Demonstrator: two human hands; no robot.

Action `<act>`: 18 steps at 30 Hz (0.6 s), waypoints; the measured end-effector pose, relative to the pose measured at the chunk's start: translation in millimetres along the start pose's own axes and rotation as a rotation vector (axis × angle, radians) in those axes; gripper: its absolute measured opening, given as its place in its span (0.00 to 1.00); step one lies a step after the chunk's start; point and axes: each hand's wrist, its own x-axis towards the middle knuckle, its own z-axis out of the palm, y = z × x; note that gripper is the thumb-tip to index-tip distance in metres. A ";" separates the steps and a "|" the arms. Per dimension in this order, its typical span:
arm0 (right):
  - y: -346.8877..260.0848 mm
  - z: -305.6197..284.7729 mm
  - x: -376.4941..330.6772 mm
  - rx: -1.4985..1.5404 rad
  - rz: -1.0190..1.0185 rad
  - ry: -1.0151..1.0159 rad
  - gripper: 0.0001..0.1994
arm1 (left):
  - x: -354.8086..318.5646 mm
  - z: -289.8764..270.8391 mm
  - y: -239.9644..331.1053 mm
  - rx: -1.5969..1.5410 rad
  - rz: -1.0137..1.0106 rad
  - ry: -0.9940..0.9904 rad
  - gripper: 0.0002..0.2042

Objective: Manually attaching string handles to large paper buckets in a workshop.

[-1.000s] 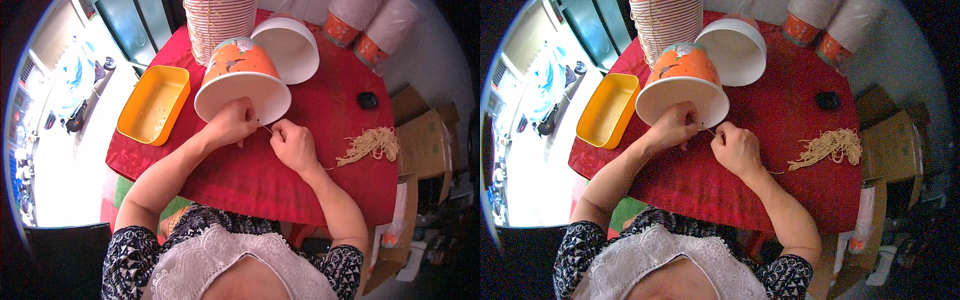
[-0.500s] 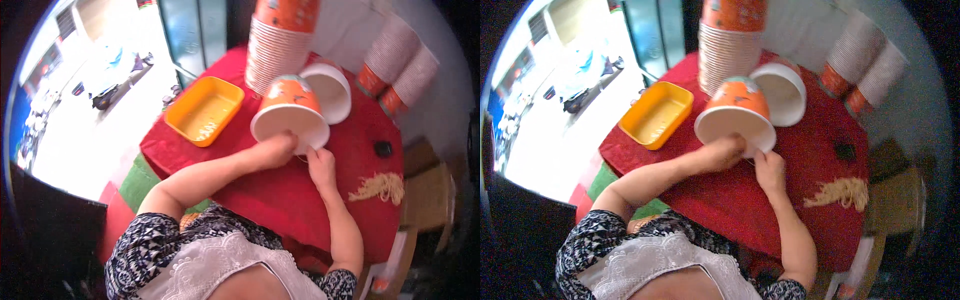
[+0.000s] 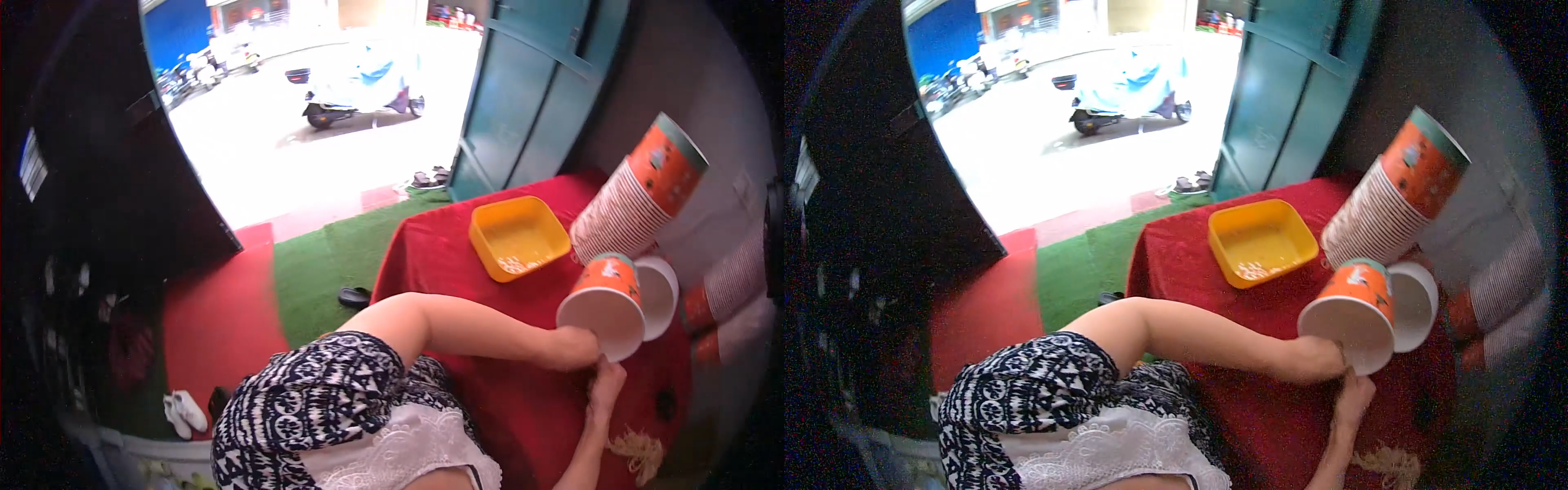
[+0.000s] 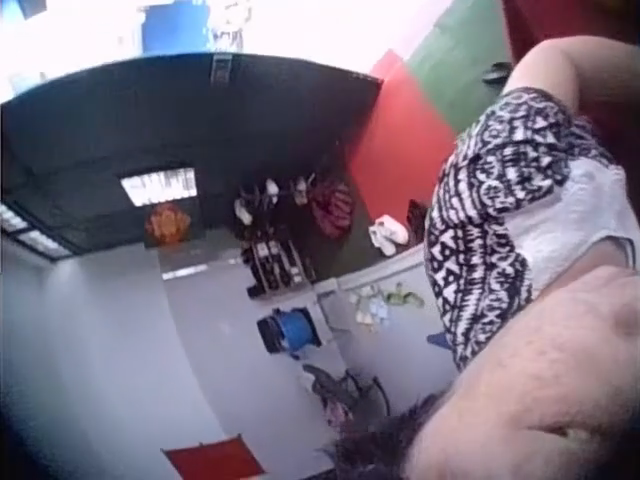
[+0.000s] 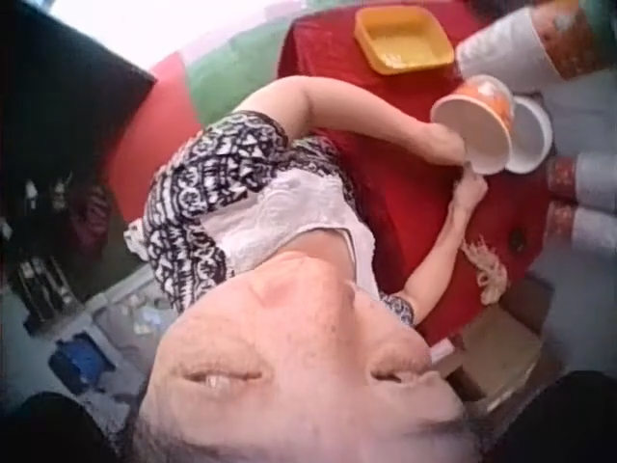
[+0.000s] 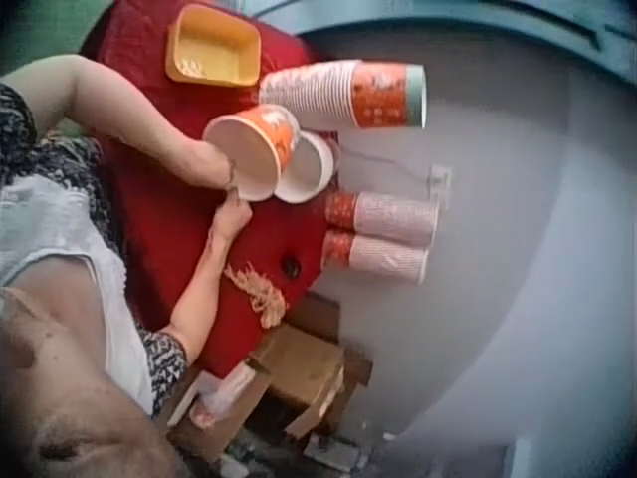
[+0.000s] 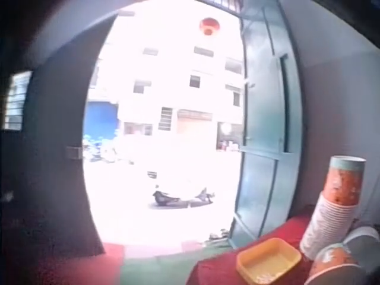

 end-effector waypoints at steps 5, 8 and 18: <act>-0.2 -4.7 0.3 0.067 -0.181 -0.070 0.19 | 2.2 2.5 -2.0 0.076 0.015 0.037 0.06; -15.6 -10.4 -2.7 -0.169 -0.244 -0.107 0.18 | -2.2 12.5 -13.5 0.196 0.265 0.660 0.06; 36.4 -46.0 41.9 -0.114 -0.219 0.032 0.14 | -36.2 -60.1 18.3 0.007 0.074 -0.015 0.07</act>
